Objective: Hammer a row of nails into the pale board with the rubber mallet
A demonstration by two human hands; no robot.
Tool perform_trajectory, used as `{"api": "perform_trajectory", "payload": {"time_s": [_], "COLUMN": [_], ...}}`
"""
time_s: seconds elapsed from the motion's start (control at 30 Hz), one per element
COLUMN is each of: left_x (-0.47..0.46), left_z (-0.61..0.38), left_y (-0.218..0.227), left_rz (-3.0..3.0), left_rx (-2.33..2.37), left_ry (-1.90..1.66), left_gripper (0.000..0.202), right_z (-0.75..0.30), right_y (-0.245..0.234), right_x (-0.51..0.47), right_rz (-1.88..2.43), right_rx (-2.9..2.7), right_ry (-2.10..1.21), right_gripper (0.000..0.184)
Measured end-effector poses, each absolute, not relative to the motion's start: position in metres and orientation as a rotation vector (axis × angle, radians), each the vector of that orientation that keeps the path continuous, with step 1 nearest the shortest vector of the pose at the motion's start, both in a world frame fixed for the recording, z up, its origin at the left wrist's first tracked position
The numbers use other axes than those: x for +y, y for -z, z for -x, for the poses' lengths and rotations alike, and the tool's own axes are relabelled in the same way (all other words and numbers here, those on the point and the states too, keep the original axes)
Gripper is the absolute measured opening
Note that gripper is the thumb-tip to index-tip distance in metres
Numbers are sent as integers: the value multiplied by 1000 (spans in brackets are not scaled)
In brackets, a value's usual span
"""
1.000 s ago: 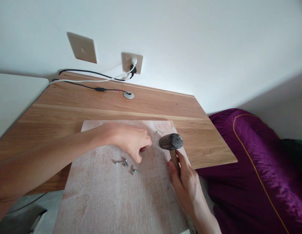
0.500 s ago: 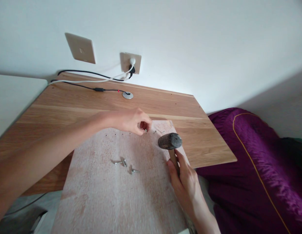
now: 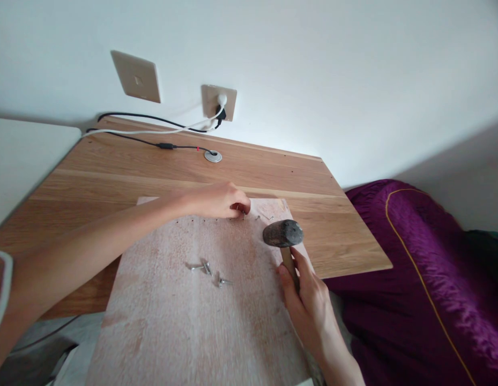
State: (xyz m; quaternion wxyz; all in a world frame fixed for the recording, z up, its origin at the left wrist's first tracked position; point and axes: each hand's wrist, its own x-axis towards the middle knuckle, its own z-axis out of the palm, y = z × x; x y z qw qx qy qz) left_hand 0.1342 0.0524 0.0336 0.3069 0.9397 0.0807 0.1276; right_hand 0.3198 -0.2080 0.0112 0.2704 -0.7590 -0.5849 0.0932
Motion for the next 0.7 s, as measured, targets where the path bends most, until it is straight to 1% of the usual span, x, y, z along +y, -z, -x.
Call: {"api": "perform_trajectory", "payload": {"time_s": [0.7], "left_x": [48], "left_z": [-135], "left_y": [-33], "left_rz": [-2569], "left_rx": [122], "left_ry": [-383], "left_gripper": [24], "right_z": [-318], "right_y": [-13], "right_x": [-207], "right_rz": [2049], "right_rx": [-1585], "right_ry": [-240], "right_gripper": [47]}}
